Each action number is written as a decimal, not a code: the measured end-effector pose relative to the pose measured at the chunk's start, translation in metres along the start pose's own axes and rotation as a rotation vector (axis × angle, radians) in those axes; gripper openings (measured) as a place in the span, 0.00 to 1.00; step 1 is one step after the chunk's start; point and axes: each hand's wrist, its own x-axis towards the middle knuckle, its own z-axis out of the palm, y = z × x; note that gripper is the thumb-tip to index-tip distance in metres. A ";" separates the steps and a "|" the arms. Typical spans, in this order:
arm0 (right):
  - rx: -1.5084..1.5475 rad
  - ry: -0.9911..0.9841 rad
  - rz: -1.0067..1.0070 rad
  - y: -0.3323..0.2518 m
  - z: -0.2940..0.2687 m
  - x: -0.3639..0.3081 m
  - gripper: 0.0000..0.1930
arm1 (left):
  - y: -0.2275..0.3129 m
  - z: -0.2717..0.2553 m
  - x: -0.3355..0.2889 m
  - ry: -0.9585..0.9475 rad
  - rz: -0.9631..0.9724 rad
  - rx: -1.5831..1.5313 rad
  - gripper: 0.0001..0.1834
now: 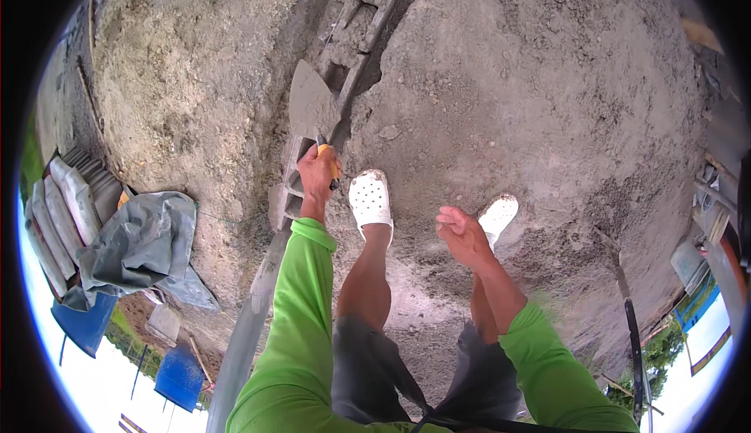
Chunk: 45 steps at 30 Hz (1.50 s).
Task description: Laying and smoothing concrete/mortar around a metal pole footing using a trowel.
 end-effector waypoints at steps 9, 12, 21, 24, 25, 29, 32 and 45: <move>-0.358 -0.237 0.083 -0.061 0.005 -0.050 0.26 | 0.046 0.079 0.086 -0.015 0.142 -0.143 0.03; -0.383 -0.070 0.017 -0.055 -0.003 -0.045 0.26 | 0.052 0.074 0.089 -0.007 0.177 -0.059 0.04; -0.385 -0.099 -0.023 -0.066 0.005 -0.046 0.25 | 0.127 0.075 0.099 0.110 0.636 1.078 0.15; -0.321 -0.056 -0.047 -0.064 -0.013 -0.058 0.25 | 0.114 0.097 0.082 0.029 0.713 1.209 0.15; -0.309 -0.022 -0.027 -0.067 -0.019 -0.069 0.25 | 0.107 0.105 0.068 0.037 0.715 1.169 0.15; -0.335 -0.079 -0.281 -0.058 -0.004 -0.095 0.26 | 0.074 0.071 0.020 -0.092 0.683 0.986 0.15; -0.251 -0.113 -0.327 -0.052 -0.014 -0.116 0.26 | 0.049 0.115 -0.005 -0.292 0.668 0.998 0.13; -0.618 0.010 -0.430 -0.033 -0.128 -0.148 0.34 | 0.045 0.493 0.034 -0.578 0.543 0.987 0.11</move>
